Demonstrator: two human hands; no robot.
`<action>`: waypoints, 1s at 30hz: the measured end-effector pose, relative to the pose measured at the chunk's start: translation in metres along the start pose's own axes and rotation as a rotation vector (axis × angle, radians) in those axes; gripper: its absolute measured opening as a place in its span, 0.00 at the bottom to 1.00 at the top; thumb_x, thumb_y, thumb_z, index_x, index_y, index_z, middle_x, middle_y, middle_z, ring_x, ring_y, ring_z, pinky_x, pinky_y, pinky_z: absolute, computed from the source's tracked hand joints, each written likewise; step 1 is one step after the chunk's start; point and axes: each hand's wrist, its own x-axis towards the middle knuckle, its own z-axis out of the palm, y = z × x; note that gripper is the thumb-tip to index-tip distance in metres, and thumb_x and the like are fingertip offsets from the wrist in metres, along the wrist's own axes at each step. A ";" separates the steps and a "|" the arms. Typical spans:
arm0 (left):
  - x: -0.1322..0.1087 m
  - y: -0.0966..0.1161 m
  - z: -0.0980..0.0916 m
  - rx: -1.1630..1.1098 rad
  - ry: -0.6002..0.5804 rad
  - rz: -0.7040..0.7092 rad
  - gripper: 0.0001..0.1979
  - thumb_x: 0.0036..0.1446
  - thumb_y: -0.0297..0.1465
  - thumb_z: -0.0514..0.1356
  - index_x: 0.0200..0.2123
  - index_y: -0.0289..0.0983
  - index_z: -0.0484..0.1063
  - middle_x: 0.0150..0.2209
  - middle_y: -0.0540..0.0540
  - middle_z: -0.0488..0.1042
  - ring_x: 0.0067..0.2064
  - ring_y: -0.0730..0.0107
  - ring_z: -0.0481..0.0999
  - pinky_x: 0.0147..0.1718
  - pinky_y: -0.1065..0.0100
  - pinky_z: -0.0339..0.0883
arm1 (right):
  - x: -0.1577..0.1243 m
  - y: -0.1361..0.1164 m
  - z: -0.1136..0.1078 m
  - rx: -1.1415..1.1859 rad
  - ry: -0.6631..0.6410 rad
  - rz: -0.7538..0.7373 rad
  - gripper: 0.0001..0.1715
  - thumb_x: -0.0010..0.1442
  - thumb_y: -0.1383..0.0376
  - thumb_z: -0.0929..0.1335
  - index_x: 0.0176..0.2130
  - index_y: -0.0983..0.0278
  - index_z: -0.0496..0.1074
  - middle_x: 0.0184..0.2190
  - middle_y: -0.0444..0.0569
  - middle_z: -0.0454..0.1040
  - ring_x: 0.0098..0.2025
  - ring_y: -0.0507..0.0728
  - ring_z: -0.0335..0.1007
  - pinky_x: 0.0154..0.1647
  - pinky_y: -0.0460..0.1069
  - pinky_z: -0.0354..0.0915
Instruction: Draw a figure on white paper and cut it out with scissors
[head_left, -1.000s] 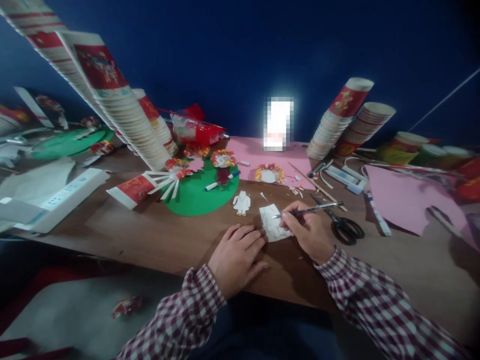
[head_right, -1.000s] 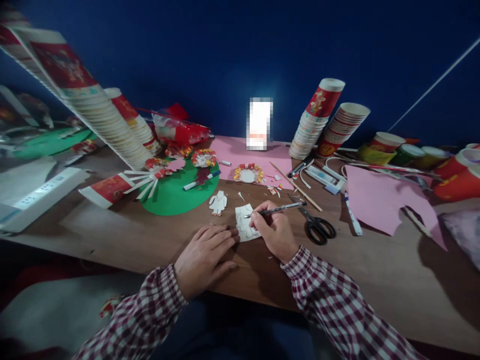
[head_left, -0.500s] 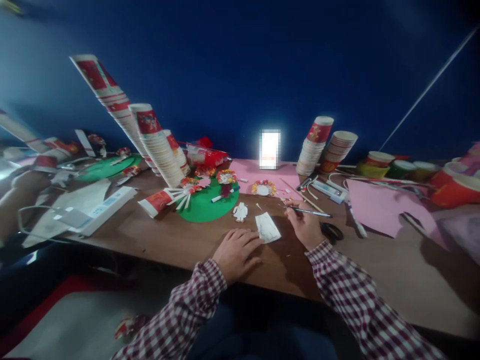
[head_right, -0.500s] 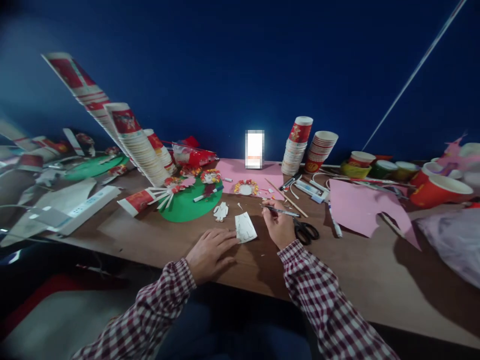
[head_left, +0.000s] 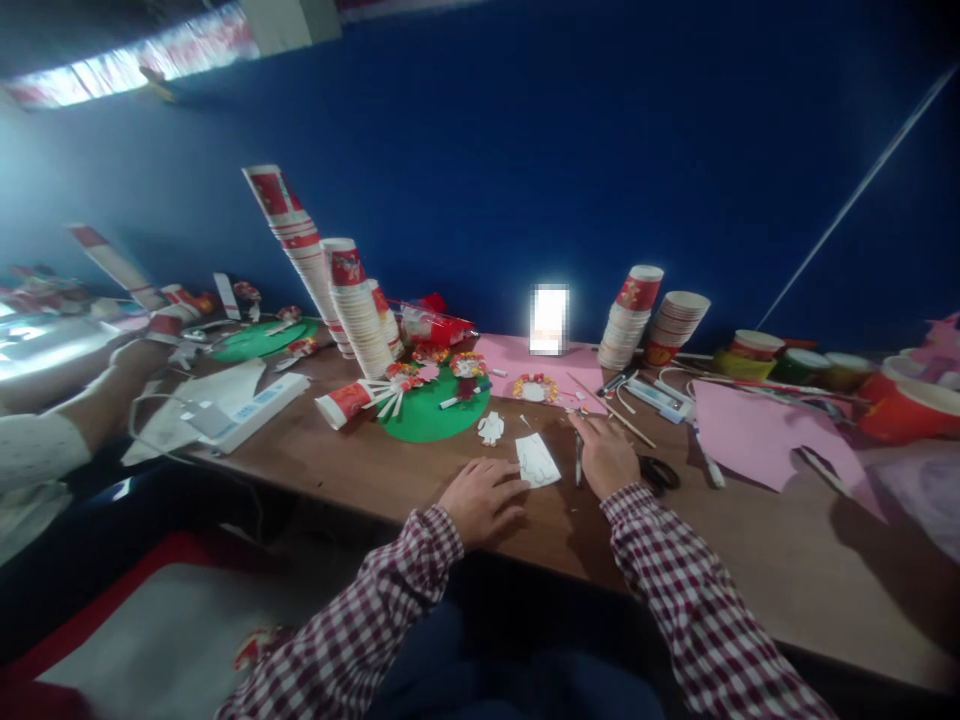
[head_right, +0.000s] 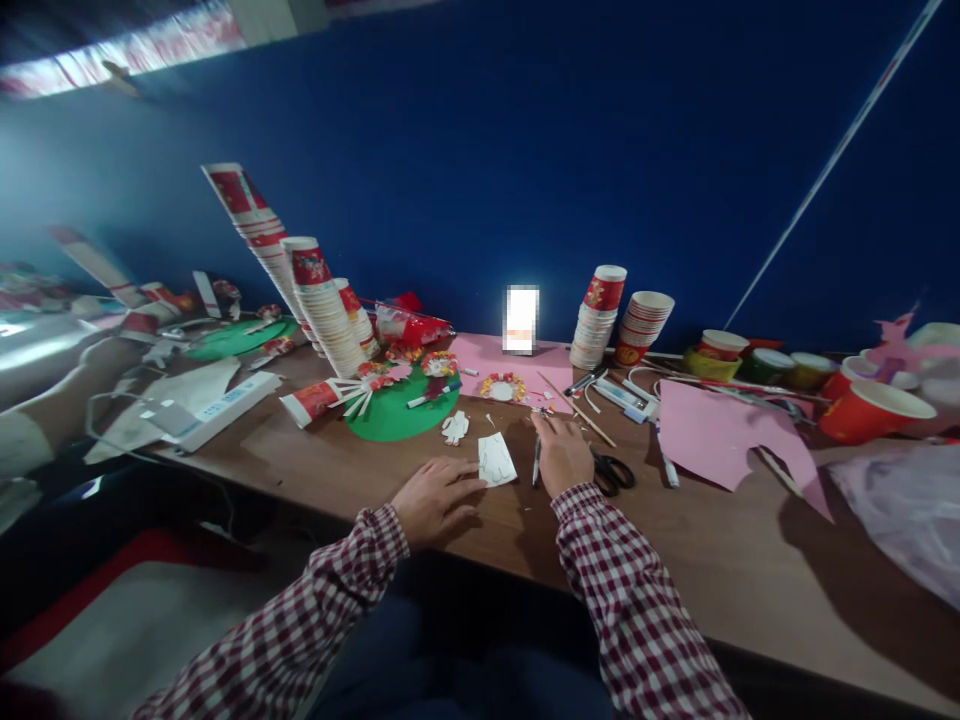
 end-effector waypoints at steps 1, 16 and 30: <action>0.000 0.000 0.001 -0.002 0.010 0.005 0.19 0.58 0.41 0.50 0.50 0.42 0.66 0.51 0.45 0.66 0.52 0.63 0.63 0.51 0.58 0.56 | 0.000 0.000 0.001 -0.032 -0.004 0.005 0.25 0.58 0.74 0.58 0.53 0.66 0.66 0.42 0.56 0.72 0.44 0.62 0.62 0.47 0.53 0.57; -0.002 -0.003 0.007 -0.022 0.059 0.031 0.16 0.58 0.39 0.50 0.47 0.40 0.67 0.51 0.45 0.67 0.53 0.63 0.63 0.51 0.58 0.56 | -0.004 0.001 0.005 -0.072 0.055 0.060 0.26 0.55 0.75 0.59 0.53 0.66 0.65 0.41 0.57 0.73 0.44 0.62 0.65 0.45 0.54 0.58; -0.002 0.000 0.004 -0.028 0.059 0.014 0.17 0.58 0.40 0.50 0.46 0.41 0.68 0.49 0.46 0.68 0.51 0.64 0.64 0.50 0.59 0.57 | -0.049 -0.035 -0.014 0.309 -0.014 0.131 0.13 0.58 0.58 0.61 0.31 0.62 0.70 0.24 0.46 0.76 0.26 0.53 0.72 0.27 0.45 0.64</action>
